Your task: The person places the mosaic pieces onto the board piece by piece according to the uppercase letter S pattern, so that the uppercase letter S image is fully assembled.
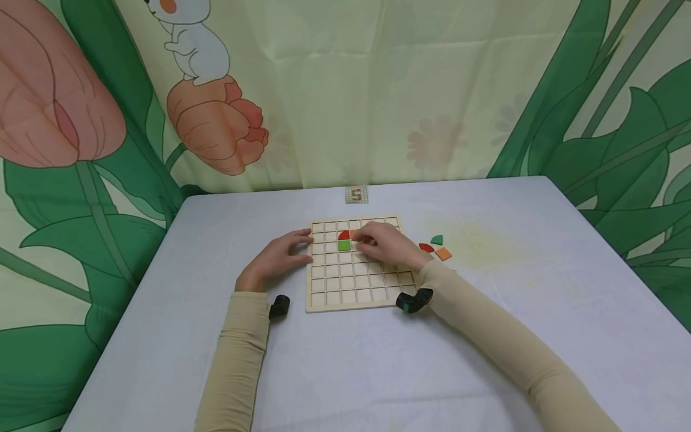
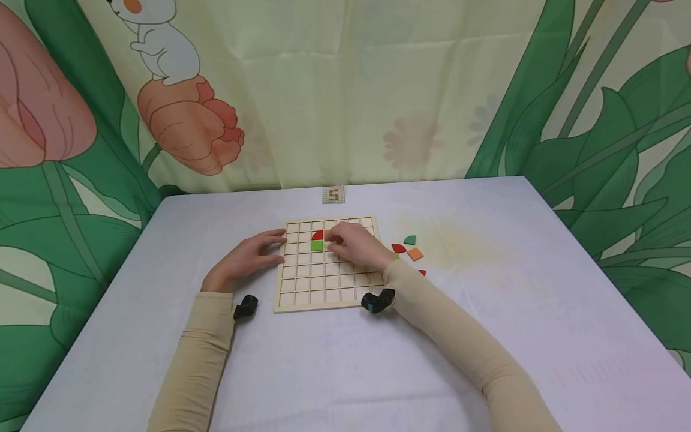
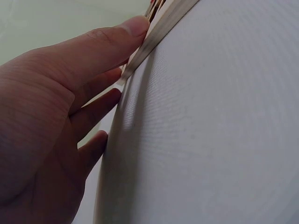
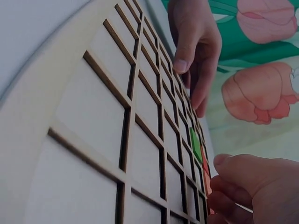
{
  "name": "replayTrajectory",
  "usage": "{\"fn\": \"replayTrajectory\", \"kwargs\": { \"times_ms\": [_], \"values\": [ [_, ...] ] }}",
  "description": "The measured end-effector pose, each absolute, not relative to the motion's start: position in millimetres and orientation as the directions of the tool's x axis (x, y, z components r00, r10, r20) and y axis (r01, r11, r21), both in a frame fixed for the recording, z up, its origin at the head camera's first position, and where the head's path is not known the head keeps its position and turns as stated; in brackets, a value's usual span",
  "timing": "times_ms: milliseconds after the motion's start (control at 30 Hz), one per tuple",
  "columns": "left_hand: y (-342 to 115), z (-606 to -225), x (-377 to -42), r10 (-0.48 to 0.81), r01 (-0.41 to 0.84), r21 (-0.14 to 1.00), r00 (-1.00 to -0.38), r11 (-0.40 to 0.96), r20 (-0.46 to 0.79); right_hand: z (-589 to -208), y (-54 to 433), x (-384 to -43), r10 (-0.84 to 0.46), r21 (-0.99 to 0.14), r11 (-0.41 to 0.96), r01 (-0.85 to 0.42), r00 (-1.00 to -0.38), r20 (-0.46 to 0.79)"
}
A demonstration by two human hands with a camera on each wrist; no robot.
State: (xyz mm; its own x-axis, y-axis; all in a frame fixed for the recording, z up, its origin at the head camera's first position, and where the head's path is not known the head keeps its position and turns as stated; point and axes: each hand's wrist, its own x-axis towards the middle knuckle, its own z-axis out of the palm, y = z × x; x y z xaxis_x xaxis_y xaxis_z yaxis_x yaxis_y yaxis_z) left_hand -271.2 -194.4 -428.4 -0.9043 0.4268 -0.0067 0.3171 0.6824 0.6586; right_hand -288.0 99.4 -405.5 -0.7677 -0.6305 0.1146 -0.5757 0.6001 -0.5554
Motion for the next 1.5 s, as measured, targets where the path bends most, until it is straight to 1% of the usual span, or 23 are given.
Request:
{"fn": "replayTrajectory", "kwargs": {
  "times_ms": [133, 233, 367, 567, 667, 767, 900, 1067, 1167, 1267, 1500],
  "values": [
    [-196.0, -428.3, -270.3, 0.428, 0.322, 0.653, -0.904, 0.686, -0.004, -407.2, 110.5, -288.7, -0.625, -0.568, 0.590, -0.574, -0.770, 0.128],
    [-196.2, -428.3, -269.6, 0.429, 0.324, 0.657, -0.903, 0.681, 0.001, -408.2, 117.3, -287.7, -0.616, -0.575, 0.599, -0.557, -0.779, 0.114],
    [-195.4, -428.8, -269.5, 0.430, 0.321, 0.666, -0.903, 0.673, 0.001, -408.4, 127.8, -283.4, -0.589, -0.595, 0.619, -0.512, -0.804, 0.080],
    [-194.3, -428.8, -269.9, 0.427, 0.320, 0.661, -0.904, 0.679, 0.000, -400.2, 155.4, -274.3, -0.533, -0.599, 0.648, -0.471, -0.842, 0.086],
    [-194.0, -428.6, -269.5, 0.420, 0.316, 0.657, -0.907, 0.684, 0.000, -395.3, 175.2, -272.2, -0.476, -0.595, 0.683, -0.424, -0.876, 0.077],
    [-193.9, -428.7, -270.0, 0.417, 0.313, 0.656, -0.909, 0.687, -0.003, -392.1, 195.5, -272.5, -0.399, -0.599, 0.724, -0.342, -0.916, 0.041],
    [-194.2, -428.4, -270.5, 0.416, 0.312, 0.654, -0.909, 0.689, -0.005, -390.4, 218.6, -274.0, -0.337, -0.597, 0.756, -0.267, -0.941, -0.006],
    [-194.7, -428.5, -271.0, 0.415, 0.313, 0.650, -0.910, 0.693, -0.004, -394.2, 235.3, -277.1, -0.275, -0.577, 0.794, -0.189, -0.959, -0.065],
    [-194.8, -428.9, -271.3, 0.417, 0.315, 0.652, -0.909, 0.689, -0.002, -398.2, 238.5, -279.6, -0.221, -0.574, 0.811, -0.113, -0.968, -0.122],
    [-194.5, -428.8, -270.8, 0.421, 0.319, 0.656, -0.907, 0.684, 0.003, -402.8, 239.5, -282.1, -0.195, -0.572, 0.817, -0.070, -0.967, -0.161],
    [-193.6, -428.5, -270.4, 0.417, 0.308, 0.663, -0.909, 0.683, -0.007, -410.5, 236.8, -286.6, -0.193, -0.577, 0.814, -0.068, -0.968, -0.158]
  ]
}}
